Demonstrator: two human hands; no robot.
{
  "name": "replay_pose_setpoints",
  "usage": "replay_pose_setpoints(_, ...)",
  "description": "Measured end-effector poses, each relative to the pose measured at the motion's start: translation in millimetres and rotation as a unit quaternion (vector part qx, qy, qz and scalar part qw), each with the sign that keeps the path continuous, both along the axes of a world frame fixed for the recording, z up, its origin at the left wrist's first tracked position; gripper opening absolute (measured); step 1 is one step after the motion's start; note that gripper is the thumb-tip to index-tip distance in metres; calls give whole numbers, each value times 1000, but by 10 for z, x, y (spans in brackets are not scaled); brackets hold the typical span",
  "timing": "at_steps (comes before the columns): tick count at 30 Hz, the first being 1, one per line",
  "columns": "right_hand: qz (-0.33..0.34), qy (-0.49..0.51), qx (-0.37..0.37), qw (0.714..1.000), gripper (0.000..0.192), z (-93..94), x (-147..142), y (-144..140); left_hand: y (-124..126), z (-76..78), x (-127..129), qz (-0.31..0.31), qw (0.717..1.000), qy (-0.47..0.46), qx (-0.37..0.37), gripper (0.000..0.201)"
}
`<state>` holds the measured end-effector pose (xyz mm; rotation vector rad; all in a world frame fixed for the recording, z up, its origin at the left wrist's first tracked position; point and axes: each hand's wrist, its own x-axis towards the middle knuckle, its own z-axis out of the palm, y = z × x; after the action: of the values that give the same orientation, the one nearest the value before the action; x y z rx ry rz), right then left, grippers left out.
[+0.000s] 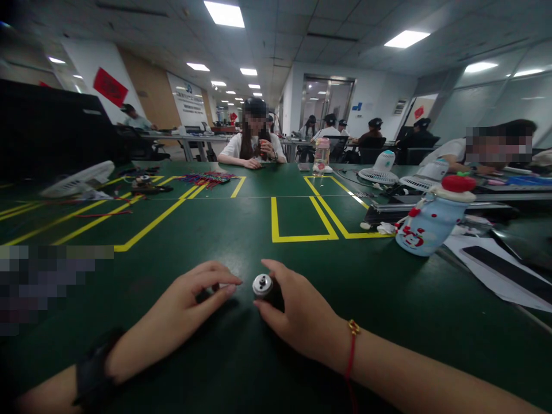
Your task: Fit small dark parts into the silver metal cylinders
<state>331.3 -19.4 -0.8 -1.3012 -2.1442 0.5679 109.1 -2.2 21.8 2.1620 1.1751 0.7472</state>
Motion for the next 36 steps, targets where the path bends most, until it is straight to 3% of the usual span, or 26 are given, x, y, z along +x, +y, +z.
replay_pose_setpoints(5, 11, 47, -46, 998, 41, -22, 37, 2, -1, 188, 314, -11, 999, -31, 36, 16)
replay_pose_setpoints(8, 14, 58, -42, 997, 36, 14, 21, -10, 21, 221, 317, 16, 997, -53, 50, 16)
replay_pose_setpoints(12, 8, 56, -34, 998, 34, 35, 15, -23, 52, 73, 152, 33, 999, -18, 27, 15)
replay_pose_setpoints(17, 0, 41, -21, 999, 43, -22, 14, -34, 111, -178, 63, -9, 997, 70, 7, 15)
replay_pose_setpoints(21, -23, 28, 4, 999, 55, -14, 109, -14, 132, -196, 27, -17, 998, 52, -16, 17)
replay_pose_setpoints(24, -95, 12, 43, 994, 52, 48, 408, 30, 135, -141, -108, 2, 999, 14, -43, 26)
replay_pose_setpoints(27, -226, -29, 77, 971, 54, 87, 949, 62, 143, -96, -297, 43, 997, -8, -58, 31)
replay_pose_setpoints(30, -340, -92, 15, 936, 60, 71, 1595, 55, 151, -88, -420, 66, 994, -20, -85, 31)
replay_pose_setpoints(33, -385, -138, -48, 911, 61, 29, 2088, 24, 153, -107, -440, 71, 992, -29, -104, 30)
replay_pose_setpoints(34, -389, -156, -36, 907, 62, 18, 2169, 15, 152, -115, -432, 71, 991, -32, -105, 30)
replay_pose_setpoints(36, -395, -202, 59, 894, 69, 12, 2160, 0, 147, -125, -411, 73, 991, -37, -103, 29)
